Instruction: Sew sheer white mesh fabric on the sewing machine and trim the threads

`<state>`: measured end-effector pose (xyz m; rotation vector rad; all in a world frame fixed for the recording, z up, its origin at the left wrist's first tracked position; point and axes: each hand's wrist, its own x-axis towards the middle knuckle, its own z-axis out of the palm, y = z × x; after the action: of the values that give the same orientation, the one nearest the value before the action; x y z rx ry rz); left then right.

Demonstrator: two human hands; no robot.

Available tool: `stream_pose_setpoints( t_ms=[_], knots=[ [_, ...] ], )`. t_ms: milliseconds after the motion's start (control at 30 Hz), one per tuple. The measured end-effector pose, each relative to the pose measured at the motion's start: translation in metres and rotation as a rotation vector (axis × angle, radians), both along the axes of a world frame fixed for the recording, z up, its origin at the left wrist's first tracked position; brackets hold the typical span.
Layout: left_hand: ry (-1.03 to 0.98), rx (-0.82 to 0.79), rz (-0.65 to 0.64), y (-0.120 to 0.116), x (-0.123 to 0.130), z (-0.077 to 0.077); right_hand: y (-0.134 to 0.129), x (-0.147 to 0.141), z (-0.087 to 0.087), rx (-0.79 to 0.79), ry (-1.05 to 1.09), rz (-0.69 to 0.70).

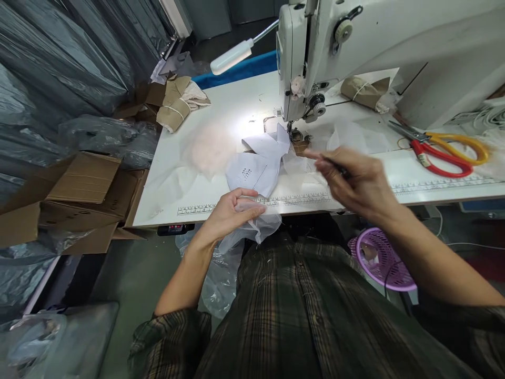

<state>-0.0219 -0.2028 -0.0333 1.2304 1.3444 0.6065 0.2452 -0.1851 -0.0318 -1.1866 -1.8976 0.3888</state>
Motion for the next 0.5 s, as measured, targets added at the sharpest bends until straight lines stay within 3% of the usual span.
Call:
stream_pose_setpoints(
  t_ms=[100, 233, 333, 500],
  knots=[
    [0.101, 0.07, -0.005, -0.003, 0.0, 0.0, -0.012, -0.027, -0.001, -0.412, 0.14, 0.315],
    [0.059, 0.025, -0.022, -0.005, -0.008, 0.001, -0.018, -0.047, -0.007, -0.741, 0.121, 0.326],
    [0.001, -0.017, -0.038, -0.006, -0.013, 0.003, -0.016, -0.054, -0.009, -0.856, 0.053, 0.31],
    [-0.095, -0.041, -0.012, -0.006, -0.015, 0.002, -0.01, -0.068, -0.009, -0.823, -0.021, 0.306]
  ],
)
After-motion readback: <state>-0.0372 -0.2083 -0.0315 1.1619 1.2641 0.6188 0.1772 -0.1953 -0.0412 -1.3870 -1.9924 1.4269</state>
